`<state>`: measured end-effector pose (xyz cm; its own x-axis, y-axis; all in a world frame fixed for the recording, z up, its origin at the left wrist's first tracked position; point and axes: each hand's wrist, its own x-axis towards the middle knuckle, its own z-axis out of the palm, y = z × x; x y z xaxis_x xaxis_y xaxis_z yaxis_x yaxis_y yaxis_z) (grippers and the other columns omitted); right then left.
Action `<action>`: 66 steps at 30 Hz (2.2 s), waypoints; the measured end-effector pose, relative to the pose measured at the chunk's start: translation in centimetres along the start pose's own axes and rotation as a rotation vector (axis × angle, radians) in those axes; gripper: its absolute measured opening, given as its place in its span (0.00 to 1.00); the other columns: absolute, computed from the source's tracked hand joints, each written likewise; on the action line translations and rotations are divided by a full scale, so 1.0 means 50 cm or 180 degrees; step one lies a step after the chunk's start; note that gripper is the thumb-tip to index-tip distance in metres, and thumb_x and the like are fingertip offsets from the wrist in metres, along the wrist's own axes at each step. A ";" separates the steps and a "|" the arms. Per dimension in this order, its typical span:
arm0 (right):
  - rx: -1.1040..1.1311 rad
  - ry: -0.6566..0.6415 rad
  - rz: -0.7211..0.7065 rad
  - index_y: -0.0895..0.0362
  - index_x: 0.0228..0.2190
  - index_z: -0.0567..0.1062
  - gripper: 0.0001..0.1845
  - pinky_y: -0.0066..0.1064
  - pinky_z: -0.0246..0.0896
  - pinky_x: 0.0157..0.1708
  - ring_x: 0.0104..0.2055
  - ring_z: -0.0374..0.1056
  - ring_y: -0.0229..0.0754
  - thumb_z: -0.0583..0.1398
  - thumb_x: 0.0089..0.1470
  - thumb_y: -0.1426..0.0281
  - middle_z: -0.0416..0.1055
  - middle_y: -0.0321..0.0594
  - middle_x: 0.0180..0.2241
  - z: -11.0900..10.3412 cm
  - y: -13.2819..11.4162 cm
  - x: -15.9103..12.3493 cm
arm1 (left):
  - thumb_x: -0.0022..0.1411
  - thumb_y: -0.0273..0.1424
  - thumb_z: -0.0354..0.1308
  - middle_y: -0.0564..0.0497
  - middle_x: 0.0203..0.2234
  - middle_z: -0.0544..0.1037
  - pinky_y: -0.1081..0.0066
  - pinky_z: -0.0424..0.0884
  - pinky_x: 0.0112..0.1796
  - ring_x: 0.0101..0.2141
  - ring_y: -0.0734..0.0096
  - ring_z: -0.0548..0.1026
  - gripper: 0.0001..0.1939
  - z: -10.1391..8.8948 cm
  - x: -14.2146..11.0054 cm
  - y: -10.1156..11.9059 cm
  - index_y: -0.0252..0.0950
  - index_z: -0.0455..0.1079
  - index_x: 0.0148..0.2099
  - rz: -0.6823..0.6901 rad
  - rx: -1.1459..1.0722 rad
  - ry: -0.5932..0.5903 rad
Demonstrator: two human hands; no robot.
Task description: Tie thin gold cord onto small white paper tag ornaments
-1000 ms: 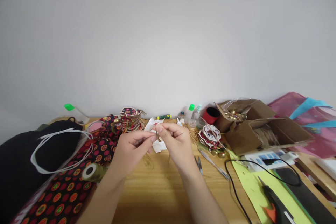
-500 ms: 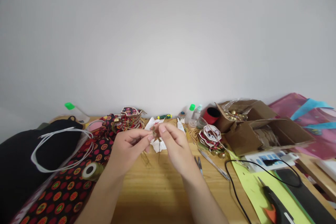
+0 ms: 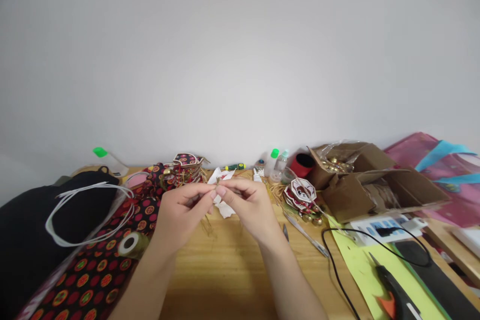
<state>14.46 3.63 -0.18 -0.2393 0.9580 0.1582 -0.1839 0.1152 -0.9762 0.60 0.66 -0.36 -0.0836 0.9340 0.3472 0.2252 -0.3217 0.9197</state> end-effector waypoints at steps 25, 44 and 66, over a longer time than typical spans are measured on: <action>-0.1626 0.0444 -0.2296 0.56 0.30 0.79 0.09 0.28 0.64 0.28 0.28 0.69 0.38 0.61 0.53 0.81 0.74 0.39 0.26 0.011 0.015 -0.011 | 0.55 0.26 0.60 0.55 0.14 0.73 0.79 0.60 0.21 0.18 0.81 0.65 0.10 -0.011 0.009 0.005 0.33 0.75 0.23 -0.0430 -0.0907 -0.0142; -0.0350 0.0118 -0.0723 0.57 0.24 0.75 0.09 0.25 0.60 0.24 0.23 0.64 0.34 0.62 0.55 0.70 0.72 0.35 0.22 -0.007 0.000 -0.005 | 0.59 0.34 0.60 0.56 0.20 0.64 0.74 0.58 0.28 0.24 0.77 0.62 0.12 -0.008 0.010 -0.012 0.34 0.70 0.26 -0.0653 -0.1459 -0.0862; 0.0593 0.0067 -0.0312 0.56 0.25 0.67 0.16 0.23 0.38 0.16 0.17 0.46 0.29 0.63 0.55 0.60 0.56 0.26 0.17 -0.001 0.008 -0.007 | 0.60 0.30 0.59 0.46 0.48 0.71 0.59 0.61 0.52 0.51 0.58 0.69 0.06 -0.020 -0.018 0.004 0.40 0.78 0.33 0.0279 0.0471 -0.0168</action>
<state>14.49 3.35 -0.64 -0.1921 0.9500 0.2460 -0.3788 0.1595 -0.9116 -0.24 -0.39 -0.29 -0.0071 0.9115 0.4112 0.3701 -0.3796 0.8479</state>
